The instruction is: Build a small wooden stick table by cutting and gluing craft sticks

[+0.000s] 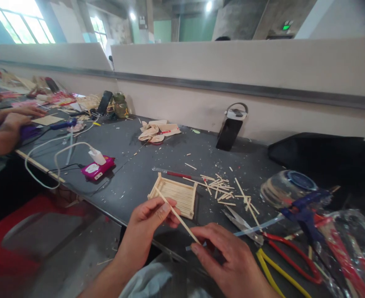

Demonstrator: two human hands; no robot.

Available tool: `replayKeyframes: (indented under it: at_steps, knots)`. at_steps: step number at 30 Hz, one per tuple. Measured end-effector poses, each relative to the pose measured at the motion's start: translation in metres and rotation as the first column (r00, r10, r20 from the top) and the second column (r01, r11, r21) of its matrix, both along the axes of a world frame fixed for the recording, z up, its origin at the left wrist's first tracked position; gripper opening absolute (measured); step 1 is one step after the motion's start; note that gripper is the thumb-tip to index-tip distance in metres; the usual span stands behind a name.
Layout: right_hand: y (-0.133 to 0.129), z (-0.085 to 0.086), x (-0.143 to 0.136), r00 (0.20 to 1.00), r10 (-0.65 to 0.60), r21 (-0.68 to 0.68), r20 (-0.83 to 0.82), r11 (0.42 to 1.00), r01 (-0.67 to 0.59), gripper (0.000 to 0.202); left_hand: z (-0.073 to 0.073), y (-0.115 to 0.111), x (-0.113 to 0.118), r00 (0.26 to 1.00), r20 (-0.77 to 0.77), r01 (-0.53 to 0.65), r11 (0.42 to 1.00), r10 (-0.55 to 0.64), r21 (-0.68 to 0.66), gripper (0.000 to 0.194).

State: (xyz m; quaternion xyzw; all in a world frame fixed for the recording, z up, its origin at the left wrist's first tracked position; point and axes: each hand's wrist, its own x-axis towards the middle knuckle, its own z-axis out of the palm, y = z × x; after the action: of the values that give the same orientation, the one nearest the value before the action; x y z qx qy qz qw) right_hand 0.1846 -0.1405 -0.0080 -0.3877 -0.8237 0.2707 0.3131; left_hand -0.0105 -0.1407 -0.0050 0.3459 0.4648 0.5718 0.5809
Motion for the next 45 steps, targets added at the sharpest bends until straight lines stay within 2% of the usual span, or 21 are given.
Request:
replayKeyframes:
  at_steps: [6, 12, 14, 15, 17, 18, 20, 21, 23, 25, 27, 28, 30, 32, 34, 37, 39, 41, 43, 45]
  knots:
    - [-0.001, -0.001, 0.013, 0.995, -0.098, -0.044, 0.002, 0.994, 0.098, 0.022, -0.004, 0.013, -0.014, 0.984, 0.146, -0.089, 0.992, 0.102, -0.091, 0.019]
    - [0.001, 0.003, 0.015, 0.994, -0.109, -0.07, -0.011, 0.992, 0.108, 0.021, -0.008, 0.02, -0.019, 0.976, 0.173, -0.11, 0.986, 0.131, -0.128, 0.019]
    - [0.004, 0.004, 0.017, 0.994, -0.108, 0.022, 0.003, 0.994, 0.108, 0.022, -0.008, 0.019, -0.017, 0.988, 0.123, -0.082, 0.991, 0.094, -0.103, 0.017]
    - [0.005, 0.004, 0.018, 0.995, -0.098, 0.111, 0.03, 0.989, 0.094, 0.026, -0.006, 0.017, -0.015, 0.997, 0.056, -0.042, 0.996, 0.047, -0.084, 0.017]
    - [0.009, 0.005, 0.022, 0.987, -0.081, 0.347, 0.138, 0.938, 0.028, 0.036, -0.002, 0.012, -0.008, 0.977, -0.18, 0.111, 0.994, -0.114, -0.026, 0.019]
    - [0.01, 0.005, 0.023, 0.975, -0.087, 0.462, 0.206, 0.886, -0.019, 0.041, 0.001, 0.008, -0.003, 0.92, -0.331, 0.226, 0.974, -0.211, 0.007, 0.02]
    - [0.012, 0.006, 0.024, 0.941, -0.125, 0.624, 0.314, 0.774, -0.105, 0.043, 0.007, 0.0, 0.007, 0.731, -0.596, 0.464, 0.882, -0.332, 0.078, 0.019]
    - [0.012, 0.006, 0.025, 0.926, -0.141, 0.664, 0.35, 0.735, -0.138, 0.04, 0.009, -0.004, 0.011, 0.644, -0.684, 0.547, 0.832, -0.342, 0.098, 0.019]
    - [0.009, 0.005, 0.025, 0.911, -0.147, 0.692, 0.385, 0.699, -0.179, 0.034, 0.01, -0.011, 0.016, 0.505, -0.795, 0.627, 0.776, -0.336, 0.07, 0.021]
    - [0.005, 0.0, 0.027, 0.912, -0.14, 0.686, 0.386, 0.705, -0.182, 0.035, 0.008, -0.015, 0.014, 0.382, -0.865, 0.661, 0.75, -0.327, 0.009, 0.021]
    - [0.001, -0.008, 0.031, 0.92, -0.132, 0.657, 0.368, 0.738, -0.157, 0.036, 0.003, -0.016, 0.002, 0.28, -0.902, 0.685, 0.727, -0.329, -0.053, 0.021]
    - [-0.001, -0.013, 0.034, 0.924, -0.129, 0.632, 0.359, 0.763, -0.139, 0.035, -0.001, -0.015, -0.007, 0.251, -0.908, 0.689, 0.721, -0.335, -0.076, 0.021]
    - [-0.002, -0.021, 0.039, 0.932, -0.124, 0.556, 0.341, 0.826, -0.094, 0.031, -0.008, -0.013, -0.029, 0.267, -0.903, 0.664, 0.744, -0.337, -0.081, 0.023]
    - [-0.003, -0.027, 0.042, 0.942, -0.122, 0.473, 0.313, 0.88, -0.043, 0.028, -0.017, -0.01, -0.052, 0.335, -0.902, 0.593, 0.805, -0.272, -0.023, 0.022]
    - [-0.001, -0.03, 0.041, 0.949, -0.121, 0.415, 0.291, 0.91, -0.011, 0.027, -0.027, -0.007, -0.069, 0.373, -0.911, 0.5, 0.865, -0.175, 0.038, 0.019]
    - [0.002, -0.031, 0.032, 0.951, -0.162, 0.443, 0.264, 0.896, 0.03, 0.025, -0.037, -0.003, -0.083, 0.384, -0.922, 0.311, 0.931, 0.059, 0.189, 0.01]
    - [0.005, -0.029, 0.025, 0.947, -0.206, 0.482, 0.246, 0.874, 0.065, 0.025, -0.039, 0.003, -0.086, 0.367, -0.907, 0.226, 0.926, 0.206, 0.301, 0.013]
    - [0.008, -0.027, 0.02, 0.943, -0.233, 0.495, 0.238, 0.864, 0.088, 0.024, -0.038, 0.01, -0.087, 0.345, -0.892, 0.23, 0.895, 0.293, 0.383, 0.021]
    - [0.01, -0.026, 0.016, 0.939, -0.25, 0.497, 0.237, 0.862, 0.105, 0.023, -0.036, 0.019, -0.089, 0.318, -0.898, 0.304, 0.865, 0.303, 0.4, 0.029]
    - [0.012, -0.025, 0.013, 0.936, -0.261, 0.495, 0.238, 0.862, 0.114, 0.023, -0.034, 0.028, -0.091, 0.287, -0.926, 0.393, 0.851, 0.246, 0.348, 0.033]
